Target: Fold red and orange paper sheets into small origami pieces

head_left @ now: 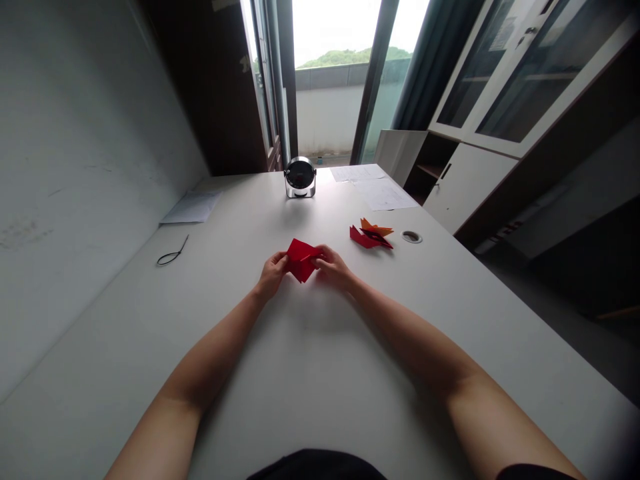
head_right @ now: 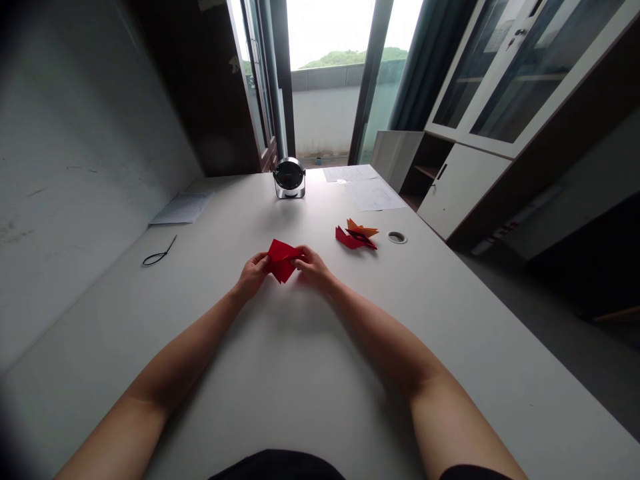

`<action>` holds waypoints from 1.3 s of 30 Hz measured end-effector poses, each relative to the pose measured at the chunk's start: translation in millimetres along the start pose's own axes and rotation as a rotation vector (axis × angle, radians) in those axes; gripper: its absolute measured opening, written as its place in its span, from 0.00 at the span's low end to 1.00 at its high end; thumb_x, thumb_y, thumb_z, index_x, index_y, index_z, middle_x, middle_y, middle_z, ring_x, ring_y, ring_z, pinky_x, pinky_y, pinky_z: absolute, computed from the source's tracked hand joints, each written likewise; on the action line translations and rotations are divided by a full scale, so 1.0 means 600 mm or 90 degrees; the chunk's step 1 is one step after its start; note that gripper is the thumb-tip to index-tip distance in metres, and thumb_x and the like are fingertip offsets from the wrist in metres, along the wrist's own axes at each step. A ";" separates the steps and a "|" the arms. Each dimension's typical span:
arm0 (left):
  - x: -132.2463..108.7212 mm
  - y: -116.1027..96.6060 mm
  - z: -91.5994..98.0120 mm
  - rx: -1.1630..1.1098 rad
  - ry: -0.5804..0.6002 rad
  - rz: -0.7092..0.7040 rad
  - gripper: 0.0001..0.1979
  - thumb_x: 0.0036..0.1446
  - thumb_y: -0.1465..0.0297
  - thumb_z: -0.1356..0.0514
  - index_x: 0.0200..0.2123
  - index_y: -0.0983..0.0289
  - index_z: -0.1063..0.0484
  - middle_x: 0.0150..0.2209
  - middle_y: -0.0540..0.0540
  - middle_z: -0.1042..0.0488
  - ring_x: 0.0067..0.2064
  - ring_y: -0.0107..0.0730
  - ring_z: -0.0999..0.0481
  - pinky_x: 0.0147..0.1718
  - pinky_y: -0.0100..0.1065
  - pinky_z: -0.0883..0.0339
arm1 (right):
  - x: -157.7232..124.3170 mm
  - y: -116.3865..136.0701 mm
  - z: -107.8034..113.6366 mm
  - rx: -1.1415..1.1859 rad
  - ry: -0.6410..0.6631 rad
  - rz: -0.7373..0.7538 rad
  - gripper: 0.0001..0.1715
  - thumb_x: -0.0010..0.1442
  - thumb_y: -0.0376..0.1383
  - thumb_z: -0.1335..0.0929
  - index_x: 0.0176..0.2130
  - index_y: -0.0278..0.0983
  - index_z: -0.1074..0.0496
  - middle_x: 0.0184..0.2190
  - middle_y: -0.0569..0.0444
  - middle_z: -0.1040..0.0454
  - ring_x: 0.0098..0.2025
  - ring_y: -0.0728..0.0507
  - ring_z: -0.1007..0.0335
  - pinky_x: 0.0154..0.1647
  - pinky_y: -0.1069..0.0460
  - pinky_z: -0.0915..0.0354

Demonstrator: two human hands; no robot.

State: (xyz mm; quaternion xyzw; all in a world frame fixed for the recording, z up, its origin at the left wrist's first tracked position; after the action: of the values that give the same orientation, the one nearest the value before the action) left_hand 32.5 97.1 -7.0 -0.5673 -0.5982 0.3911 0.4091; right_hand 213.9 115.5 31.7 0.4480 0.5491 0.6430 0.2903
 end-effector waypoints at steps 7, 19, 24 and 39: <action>-0.017 -0.010 -0.034 0.129 0.090 -0.034 0.30 0.54 0.61 0.32 0.60 0.62 0.30 0.45 0.59 0.19 0.42 0.38 0.21 0.42 0.37 0.28 | -0.002 -0.021 0.020 -0.079 -0.077 -0.033 0.25 0.56 0.56 0.30 0.32 0.37 0.31 0.25 0.58 0.30 0.28 0.48 0.37 0.28 0.53 0.40; -0.031 -0.014 -0.045 0.185 0.100 0.012 0.24 0.55 0.53 0.34 0.45 0.67 0.24 0.40 0.58 0.19 0.40 0.39 0.21 0.39 0.35 0.28 | 0.000 -0.020 0.002 -0.104 -0.034 0.015 0.18 0.58 0.48 0.30 0.44 0.40 0.30 0.30 0.56 0.24 0.31 0.46 0.28 0.33 0.51 0.33; -0.031 -0.015 -0.041 0.224 0.093 0.007 0.23 0.55 0.52 0.34 0.41 0.67 0.23 0.36 0.56 0.20 0.34 0.35 0.23 0.33 0.32 0.31 | -0.004 -0.024 -0.009 -0.128 -0.007 0.005 0.17 0.59 0.47 0.30 0.43 0.40 0.29 0.28 0.56 0.25 0.29 0.47 0.30 0.30 0.53 0.35; -0.033 -0.016 -0.039 0.215 0.071 -0.002 0.16 0.55 0.56 0.34 0.36 0.65 0.23 0.32 0.54 0.21 0.31 0.33 0.25 0.30 0.31 0.33 | -0.007 -0.016 -0.010 -0.152 -0.011 0.003 0.16 0.59 0.48 0.30 0.39 0.39 0.27 0.24 0.59 0.31 0.25 0.50 0.39 0.27 0.54 0.42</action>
State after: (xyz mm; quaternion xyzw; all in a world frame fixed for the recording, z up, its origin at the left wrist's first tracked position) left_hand 51.2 76.7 9.3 -0.5102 -0.5014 0.4533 0.5318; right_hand 209.2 111.4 21.5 0.4174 0.4648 0.7007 0.3448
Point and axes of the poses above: each hand's wrist, its own x-axis towards the middle knuckle, its own z-axis out of the back of the hand, y = z × x, the point moved 8 cm from there along x, towards the middle knuckle
